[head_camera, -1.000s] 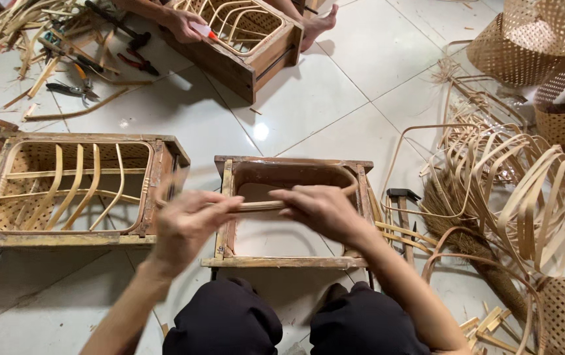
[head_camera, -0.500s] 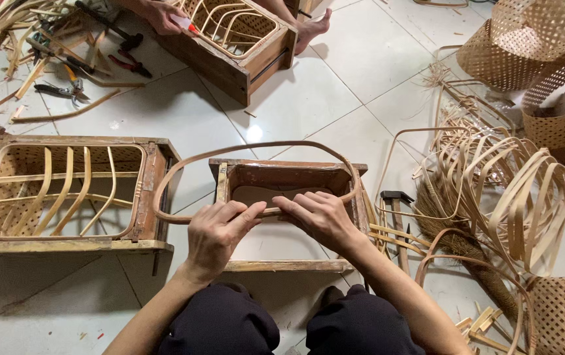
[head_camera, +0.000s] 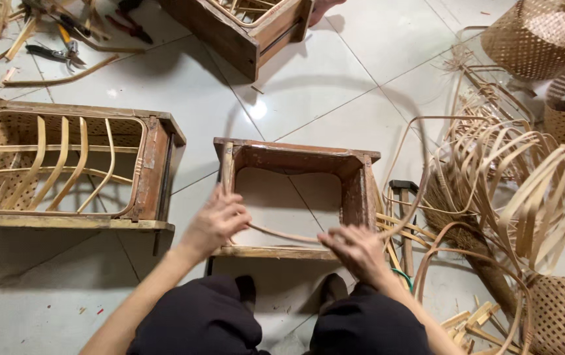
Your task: The person sits on the floor and trims thin bamboo strips with scissors, then fits a woven bamboo panel and a bent rim strip into a wooden basket frame, pressing the rim along the edges to secure the woven body inside the frame.
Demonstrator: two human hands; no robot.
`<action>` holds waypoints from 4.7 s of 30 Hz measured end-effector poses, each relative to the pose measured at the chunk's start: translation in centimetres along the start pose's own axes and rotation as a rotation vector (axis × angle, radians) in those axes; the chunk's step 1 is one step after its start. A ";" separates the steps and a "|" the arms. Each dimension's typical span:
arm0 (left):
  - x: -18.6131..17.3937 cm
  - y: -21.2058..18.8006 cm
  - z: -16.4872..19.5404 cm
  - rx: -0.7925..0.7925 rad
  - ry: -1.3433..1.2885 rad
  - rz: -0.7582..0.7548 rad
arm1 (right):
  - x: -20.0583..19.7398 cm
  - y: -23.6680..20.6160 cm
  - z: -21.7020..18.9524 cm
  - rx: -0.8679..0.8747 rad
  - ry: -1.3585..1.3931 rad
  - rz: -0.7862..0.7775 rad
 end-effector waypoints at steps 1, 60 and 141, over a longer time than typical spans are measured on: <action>1.6 -0.8 -0.4 -0.026 -0.075 -0.017 | 1.5 -1.1 -0.1 0.018 -0.025 -0.020; 9.1 -9.9 -0.1 -0.121 -0.007 -0.362 | 9.1 -11.3 10.4 0.650 -0.387 -0.440; 17.0 -6.0 -19.8 -1.359 -1.189 -0.173 | 13.8 11.5 12.6 0.210 -0.038 -0.129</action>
Point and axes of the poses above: each hand's wrist, its own y-axis towards the middle knuckle, its own x-axis out of the palm, z = x × y, the point moved 10 cm from there along y, towards the middle knuckle, and after that the axes turned 3 degrees about -y, right-handed, at the moved point
